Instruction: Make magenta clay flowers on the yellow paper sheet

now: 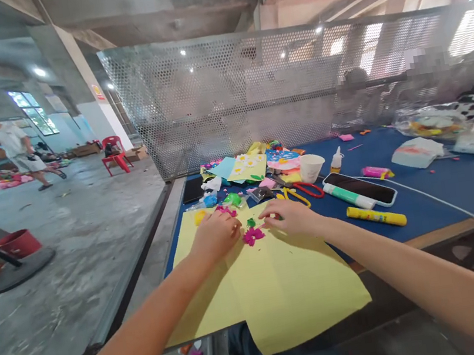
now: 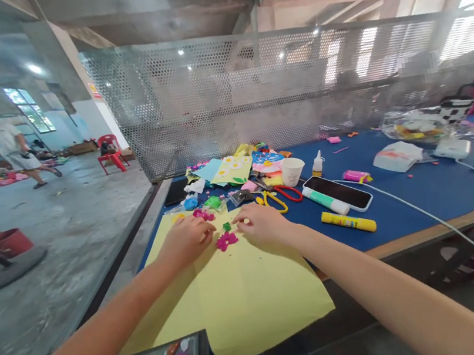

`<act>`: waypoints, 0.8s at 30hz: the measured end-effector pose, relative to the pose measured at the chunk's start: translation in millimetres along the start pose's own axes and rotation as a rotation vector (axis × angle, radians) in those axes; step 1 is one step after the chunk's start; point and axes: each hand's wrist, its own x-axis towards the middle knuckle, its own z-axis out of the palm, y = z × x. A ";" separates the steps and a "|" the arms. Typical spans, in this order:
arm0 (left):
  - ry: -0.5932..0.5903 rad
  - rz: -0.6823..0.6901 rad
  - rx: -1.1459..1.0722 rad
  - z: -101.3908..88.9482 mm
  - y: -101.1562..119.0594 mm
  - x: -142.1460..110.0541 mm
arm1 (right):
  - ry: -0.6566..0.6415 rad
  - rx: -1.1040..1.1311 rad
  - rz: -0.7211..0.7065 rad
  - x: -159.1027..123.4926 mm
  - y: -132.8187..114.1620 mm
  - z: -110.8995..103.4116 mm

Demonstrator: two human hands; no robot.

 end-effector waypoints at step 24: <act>-0.227 -0.083 -0.191 6.0 11.7 9.7 | -0.195 -0.070 -0.220 22.8 17.5 15.6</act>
